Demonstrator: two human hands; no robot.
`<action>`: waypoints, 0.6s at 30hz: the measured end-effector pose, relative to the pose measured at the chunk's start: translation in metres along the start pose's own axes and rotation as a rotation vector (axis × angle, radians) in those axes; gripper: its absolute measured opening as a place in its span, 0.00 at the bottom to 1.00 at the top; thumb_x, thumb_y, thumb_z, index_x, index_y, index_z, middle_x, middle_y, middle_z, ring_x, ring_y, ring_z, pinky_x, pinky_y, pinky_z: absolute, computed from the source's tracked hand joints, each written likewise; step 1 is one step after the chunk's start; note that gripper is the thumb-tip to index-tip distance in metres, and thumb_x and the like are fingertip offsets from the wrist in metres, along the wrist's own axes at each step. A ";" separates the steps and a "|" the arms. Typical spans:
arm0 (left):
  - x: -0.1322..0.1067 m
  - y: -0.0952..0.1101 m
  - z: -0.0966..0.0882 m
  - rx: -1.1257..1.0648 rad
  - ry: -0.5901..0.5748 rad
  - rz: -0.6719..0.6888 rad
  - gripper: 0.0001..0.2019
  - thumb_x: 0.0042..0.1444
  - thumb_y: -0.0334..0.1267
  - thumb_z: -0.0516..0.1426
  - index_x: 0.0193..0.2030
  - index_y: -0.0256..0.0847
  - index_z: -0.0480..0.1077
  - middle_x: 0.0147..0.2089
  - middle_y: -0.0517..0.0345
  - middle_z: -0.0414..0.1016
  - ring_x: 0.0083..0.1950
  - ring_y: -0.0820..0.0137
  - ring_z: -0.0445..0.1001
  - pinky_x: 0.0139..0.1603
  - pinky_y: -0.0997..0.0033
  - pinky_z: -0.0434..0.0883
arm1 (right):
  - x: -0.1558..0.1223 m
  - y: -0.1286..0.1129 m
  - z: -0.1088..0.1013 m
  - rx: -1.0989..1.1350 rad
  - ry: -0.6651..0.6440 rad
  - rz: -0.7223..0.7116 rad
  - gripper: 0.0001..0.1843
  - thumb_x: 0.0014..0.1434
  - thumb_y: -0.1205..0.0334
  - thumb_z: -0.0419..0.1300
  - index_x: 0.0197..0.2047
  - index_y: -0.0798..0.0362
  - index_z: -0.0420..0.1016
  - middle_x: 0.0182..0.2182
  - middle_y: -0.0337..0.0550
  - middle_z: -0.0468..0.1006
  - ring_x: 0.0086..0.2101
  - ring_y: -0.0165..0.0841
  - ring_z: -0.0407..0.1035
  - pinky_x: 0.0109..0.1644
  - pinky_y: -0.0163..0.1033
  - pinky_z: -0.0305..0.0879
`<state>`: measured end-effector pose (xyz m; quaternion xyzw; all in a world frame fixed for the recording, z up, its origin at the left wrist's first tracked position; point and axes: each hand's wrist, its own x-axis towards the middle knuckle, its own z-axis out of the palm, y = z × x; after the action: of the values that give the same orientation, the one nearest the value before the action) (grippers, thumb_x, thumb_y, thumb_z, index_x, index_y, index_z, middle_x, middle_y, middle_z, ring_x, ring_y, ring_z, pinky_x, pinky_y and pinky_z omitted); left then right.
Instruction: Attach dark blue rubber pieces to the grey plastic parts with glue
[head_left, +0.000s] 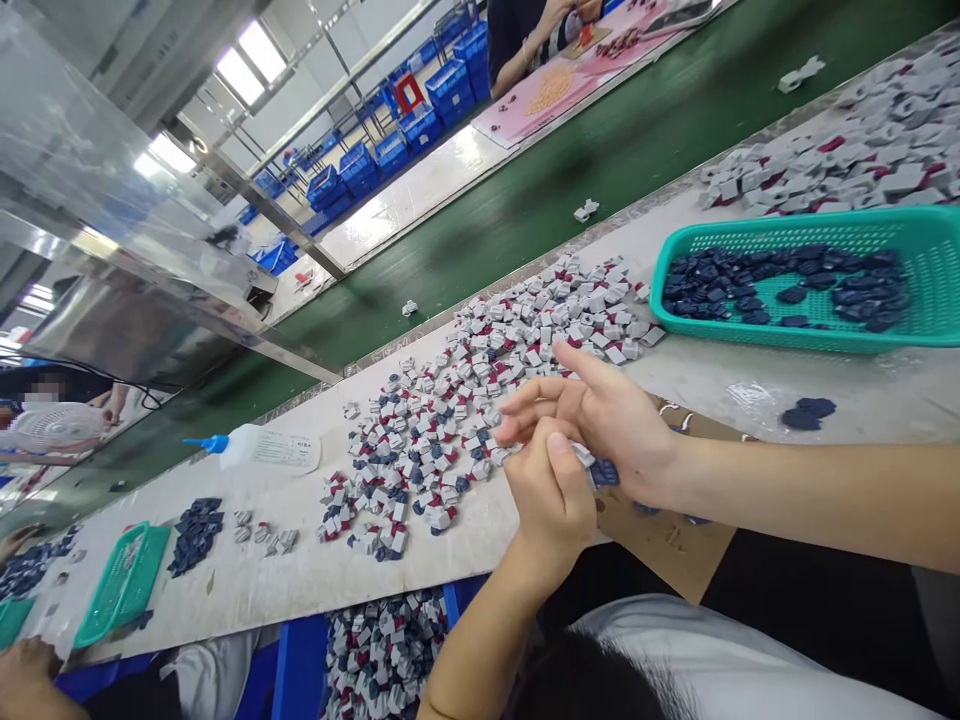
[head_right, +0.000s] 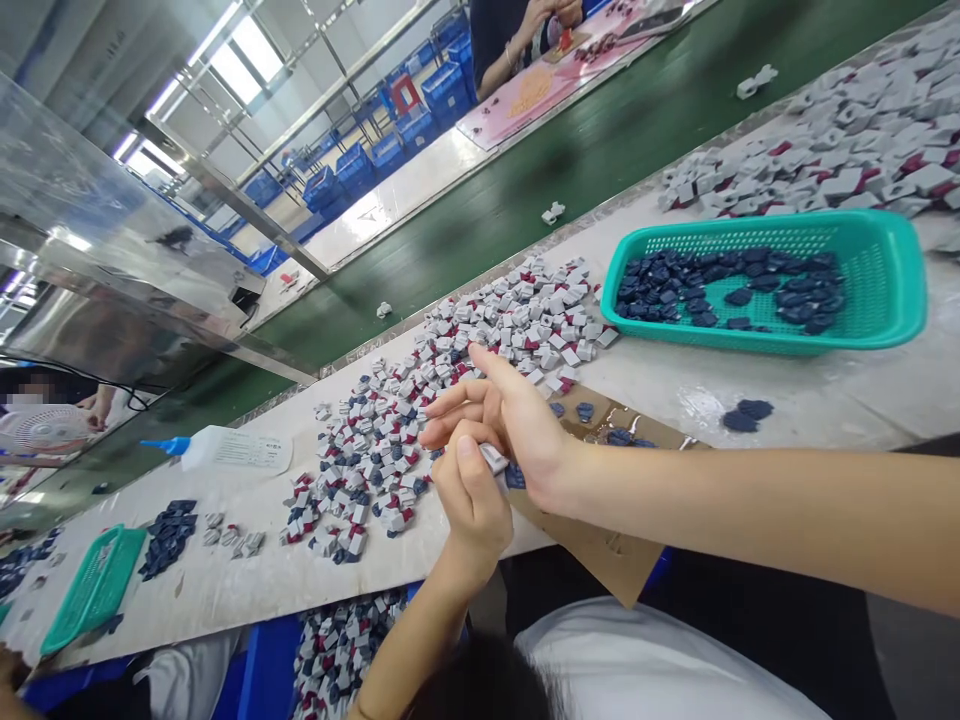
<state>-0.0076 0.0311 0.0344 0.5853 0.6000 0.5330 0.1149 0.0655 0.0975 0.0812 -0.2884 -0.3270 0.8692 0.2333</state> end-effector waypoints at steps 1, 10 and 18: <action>0.000 0.000 0.002 0.004 0.041 0.007 0.21 0.67 0.43 0.39 0.27 0.42 0.62 0.24 0.57 0.68 0.28 0.70 0.68 0.30 0.71 0.65 | 0.001 0.001 0.003 0.009 0.041 -0.016 0.32 0.56 0.35 0.44 0.28 0.55 0.72 0.27 0.49 0.78 0.28 0.34 0.73 0.35 0.36 0.70; 0.006 -0.011 0.003 0.102 0.191 -0.049 0.23 0.67 0.45 0.34 0.27 0.42 0.60 0.23 0.58 0.68 0.26 0.70 0.68 0.31 0.70 0.65 | 0.018 0.013 0.022 -0.139 0.200 -0.267 0.31 0.41 0.29 0.57 0.20 0.53 0.66 0.18 0.41 0.69 0.25 0.33 0.68 0.31 0.36 0.67; 0.008 -0.059 -0.056 0.545 -0.130 -0.119 0.13 0.62 0.40 0.45 0.30 0.42 0.65 0.24 0.57 0.70 0.26 0.67 0.69 0.27 0.70 0.61 | 0.043 0.023 -0.009 -0.307 0.178 -0.319 0.30 0.50 0.30 0.53 0.27 0.52 0.71 0.29 0.48 0.76 0.33 0.37 0.73 0.36 0.39 0.71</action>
<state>-0.0865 0.0243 0.0150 0.5914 0.7460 0.3055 0.0227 0.0353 0.1110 0.0446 -0.3406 -0.4750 0.7325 0.3491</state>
